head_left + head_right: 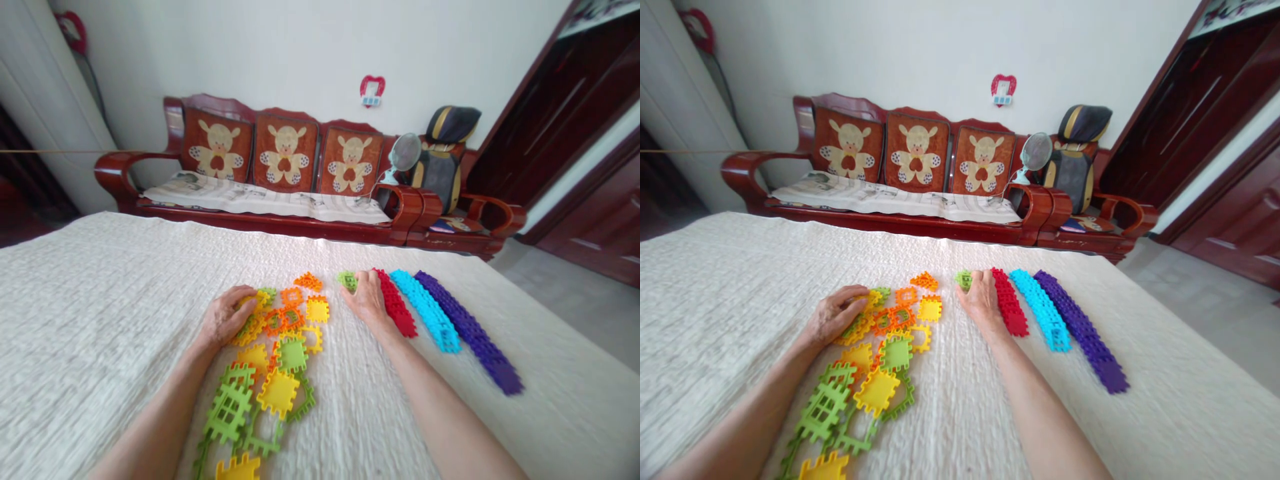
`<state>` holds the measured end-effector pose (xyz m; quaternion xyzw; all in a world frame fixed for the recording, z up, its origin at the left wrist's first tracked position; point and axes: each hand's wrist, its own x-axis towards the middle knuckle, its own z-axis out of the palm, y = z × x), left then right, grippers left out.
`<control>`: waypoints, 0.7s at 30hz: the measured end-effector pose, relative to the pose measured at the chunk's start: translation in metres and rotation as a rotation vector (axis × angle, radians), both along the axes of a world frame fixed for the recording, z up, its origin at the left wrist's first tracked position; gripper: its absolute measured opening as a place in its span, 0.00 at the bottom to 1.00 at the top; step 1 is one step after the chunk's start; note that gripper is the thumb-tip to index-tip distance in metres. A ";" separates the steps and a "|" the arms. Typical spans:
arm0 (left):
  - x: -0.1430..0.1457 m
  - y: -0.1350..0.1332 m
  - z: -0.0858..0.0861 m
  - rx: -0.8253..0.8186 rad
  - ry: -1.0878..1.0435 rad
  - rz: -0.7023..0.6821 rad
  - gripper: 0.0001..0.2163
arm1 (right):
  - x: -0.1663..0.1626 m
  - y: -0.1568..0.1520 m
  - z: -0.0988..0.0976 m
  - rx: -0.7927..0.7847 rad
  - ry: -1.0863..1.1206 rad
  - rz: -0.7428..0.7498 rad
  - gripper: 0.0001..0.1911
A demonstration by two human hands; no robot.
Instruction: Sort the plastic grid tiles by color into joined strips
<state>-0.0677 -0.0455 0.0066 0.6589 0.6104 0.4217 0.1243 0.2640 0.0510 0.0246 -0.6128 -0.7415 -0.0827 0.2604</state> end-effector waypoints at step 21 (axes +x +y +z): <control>0.018 -0.009 0.023 -0.172 0.187 0.157 0.12 | -0.077 -0.063 0.008 -0.088 0.160 0.592 0.13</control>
